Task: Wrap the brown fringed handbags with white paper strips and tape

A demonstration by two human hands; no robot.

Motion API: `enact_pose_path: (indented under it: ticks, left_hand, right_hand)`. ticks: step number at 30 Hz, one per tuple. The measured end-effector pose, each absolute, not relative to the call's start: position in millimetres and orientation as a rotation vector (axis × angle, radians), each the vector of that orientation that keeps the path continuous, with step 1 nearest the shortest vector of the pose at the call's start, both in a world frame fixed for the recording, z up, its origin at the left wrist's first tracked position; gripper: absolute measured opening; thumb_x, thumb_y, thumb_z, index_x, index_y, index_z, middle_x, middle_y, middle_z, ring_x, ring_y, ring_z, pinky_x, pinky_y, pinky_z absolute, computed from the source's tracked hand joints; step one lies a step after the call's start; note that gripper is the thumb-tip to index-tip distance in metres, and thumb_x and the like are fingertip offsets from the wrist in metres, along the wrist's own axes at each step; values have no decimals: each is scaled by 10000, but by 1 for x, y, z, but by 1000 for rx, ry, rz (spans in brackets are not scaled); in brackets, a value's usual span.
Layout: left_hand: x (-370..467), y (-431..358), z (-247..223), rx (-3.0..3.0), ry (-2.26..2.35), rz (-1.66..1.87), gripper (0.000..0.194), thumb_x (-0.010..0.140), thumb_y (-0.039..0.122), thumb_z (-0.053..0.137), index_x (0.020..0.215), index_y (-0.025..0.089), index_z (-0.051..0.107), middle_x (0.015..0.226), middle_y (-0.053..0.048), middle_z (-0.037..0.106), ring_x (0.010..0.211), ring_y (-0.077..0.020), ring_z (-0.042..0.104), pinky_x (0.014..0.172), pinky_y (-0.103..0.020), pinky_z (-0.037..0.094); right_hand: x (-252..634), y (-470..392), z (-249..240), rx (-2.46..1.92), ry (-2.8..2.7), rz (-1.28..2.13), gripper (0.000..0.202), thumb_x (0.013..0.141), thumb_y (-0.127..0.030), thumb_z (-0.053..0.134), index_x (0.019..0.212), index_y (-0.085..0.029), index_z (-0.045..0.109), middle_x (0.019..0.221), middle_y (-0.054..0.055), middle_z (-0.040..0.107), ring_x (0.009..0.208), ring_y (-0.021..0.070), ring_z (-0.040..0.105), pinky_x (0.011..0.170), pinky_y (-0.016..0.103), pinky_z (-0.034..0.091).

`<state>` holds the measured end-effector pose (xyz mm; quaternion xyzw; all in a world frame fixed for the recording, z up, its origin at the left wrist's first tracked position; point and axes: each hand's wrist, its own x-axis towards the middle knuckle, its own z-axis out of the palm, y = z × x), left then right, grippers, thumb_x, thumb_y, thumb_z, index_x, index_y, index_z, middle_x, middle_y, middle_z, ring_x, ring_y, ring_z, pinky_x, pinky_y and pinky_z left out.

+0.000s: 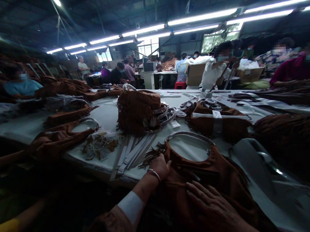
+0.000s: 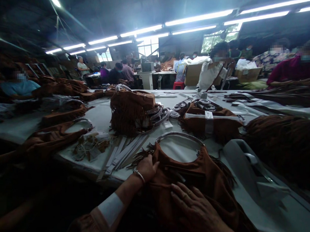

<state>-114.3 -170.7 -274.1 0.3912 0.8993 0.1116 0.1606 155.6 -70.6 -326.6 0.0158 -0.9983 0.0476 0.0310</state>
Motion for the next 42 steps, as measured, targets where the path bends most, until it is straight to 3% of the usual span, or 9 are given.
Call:
enact_pose_path:
  ticks: [7,11,17,21,24,30,35,39,42]
  left_hand:
    - [-104,-160,-239,1281,2815,286,329,1015,365,476,1176,113,613,1151,-189,688,1098,-306,663,941,-410,506]
    - [-91,-149,-242,1882,2748,486,492,1023,351,437,1475,157,467,1550,-147,444,1464,-303,356,1211,-464,282]
    - [-117,-139,-288,1788,2465,150,708,980,554,437,1559,150,375,1654,-110,257,1549,-346,122,1229,-566,194]
    - [-103,-138,-260,1788,2529,149,602,930,439,553,1471,177,513,1586,-105,412,1531,-385,175,1220,-654,123]
    - [-67,-150,-238,2005,2405,356,447,938,277,521,1369,192,605,1479,-87,555,1507,-313,281,1260,-566,129]
    - [-32,-171,-281,2209,1668,211,844,922,621,550,1612,265,219,1629,-98,327,1461,-339,373,1177,-513,372]
    - [-38,-165,-310,2211,1655,100,871,932,732,445,1618,349,71,1634,-72,321,1433,-352,413,1155,-582,362]
    - [-37,-159,-315,2256,1701,49,951,880,745,539,1615,357,76,1624,-83,339,1418,-371,424,1135,-585,378]
    - [-35,-159,-316,2270,1733,62,932,860,745,571,1607,364,164,1588,-83,404,1396,-372,457,1119,-568,398]
  right_hand:
    - [152,-71,-325,6,-3070,276,848,906,-267,594,1606,-376,127,1650,-12,248,1498,260,333,1164,410,307]
    - [151,-71,-317,-28,-3101,356,812,929,-282,577,1602,-389,136,1645,-9,247,1497,270,333,1175,432,309]
    - [150,-72,-299,-80,-3115,553,848,893,-252,608,1602,-380,161,1663,-12,198,1526,263,260,1225,456,239]
    - [152,-72,-284,-101,-3067,677,845,882,-268,633,1597,-376,196,1668,-3,228,1531,260,244,1237,467,216]
    - [151,-72,-279,-68,-3031,718,806,881,-349,670,1583,-344,272,1647,32,314,1518,276,282,1230,469,245]
    - [143,-71,-313,71,-2800,481,366,946,-317,602,1294,-214,648,1222,106,738,1215,226,638,1159,415,387]
    - [154,-68,-303,185,-2532,546,239,974,-243,500,883,-228,720,846,19,779,888,153,724,911,299,560]
    - [139,-60,-244,-466,-2334,709,311,984,-248,435,1142,-185,695,1171,113,737,1116,201,684,982,342,559]
    - [112,-43,-228,-852,-2327,472,567,1008,-351,398,1528,-124,401,1552,179,461,1479,303,364,1205,528,336]
